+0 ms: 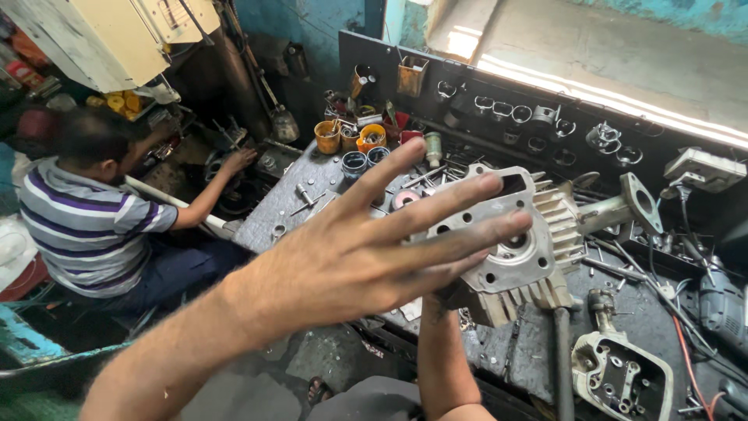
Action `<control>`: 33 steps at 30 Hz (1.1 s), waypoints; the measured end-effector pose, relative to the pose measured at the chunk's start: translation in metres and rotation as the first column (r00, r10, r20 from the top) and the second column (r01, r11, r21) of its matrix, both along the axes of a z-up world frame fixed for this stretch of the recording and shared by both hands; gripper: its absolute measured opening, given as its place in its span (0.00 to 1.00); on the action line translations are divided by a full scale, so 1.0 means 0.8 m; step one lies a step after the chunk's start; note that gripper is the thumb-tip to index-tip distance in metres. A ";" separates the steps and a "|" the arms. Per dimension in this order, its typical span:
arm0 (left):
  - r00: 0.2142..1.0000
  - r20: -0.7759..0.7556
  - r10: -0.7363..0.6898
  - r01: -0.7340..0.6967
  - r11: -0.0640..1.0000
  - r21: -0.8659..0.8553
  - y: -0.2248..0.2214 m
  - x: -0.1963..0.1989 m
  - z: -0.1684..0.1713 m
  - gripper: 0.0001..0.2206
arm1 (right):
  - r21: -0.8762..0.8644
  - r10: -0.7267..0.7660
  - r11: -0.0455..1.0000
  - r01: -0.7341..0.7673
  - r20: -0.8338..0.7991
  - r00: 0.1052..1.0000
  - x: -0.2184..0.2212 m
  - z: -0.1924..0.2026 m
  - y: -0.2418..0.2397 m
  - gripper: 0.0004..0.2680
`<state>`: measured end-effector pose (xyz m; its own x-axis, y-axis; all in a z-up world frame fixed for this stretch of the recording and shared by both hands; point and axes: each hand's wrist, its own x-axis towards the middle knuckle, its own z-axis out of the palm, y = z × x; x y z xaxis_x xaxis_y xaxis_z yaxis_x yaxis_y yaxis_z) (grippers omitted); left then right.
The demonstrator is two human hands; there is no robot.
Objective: The person works on a small engine block clamped in a bench vise, using a T-handle wrench to tighten bolts and a hammer to tap components into place. They repeatedly adjust the engine block and use a rag to wipe surfaces.
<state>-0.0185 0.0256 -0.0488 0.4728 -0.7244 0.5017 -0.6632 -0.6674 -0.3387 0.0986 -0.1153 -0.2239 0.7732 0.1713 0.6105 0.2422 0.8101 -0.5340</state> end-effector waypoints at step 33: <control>0.896 0.182 -0.405 -0.149 -0.660 -0.736 0.145 -0.023 -0.310 0.35 | -0.759 0.195 0.619 -0.203 -0.102 0.976 0.008 -0.076 -0.052 0.29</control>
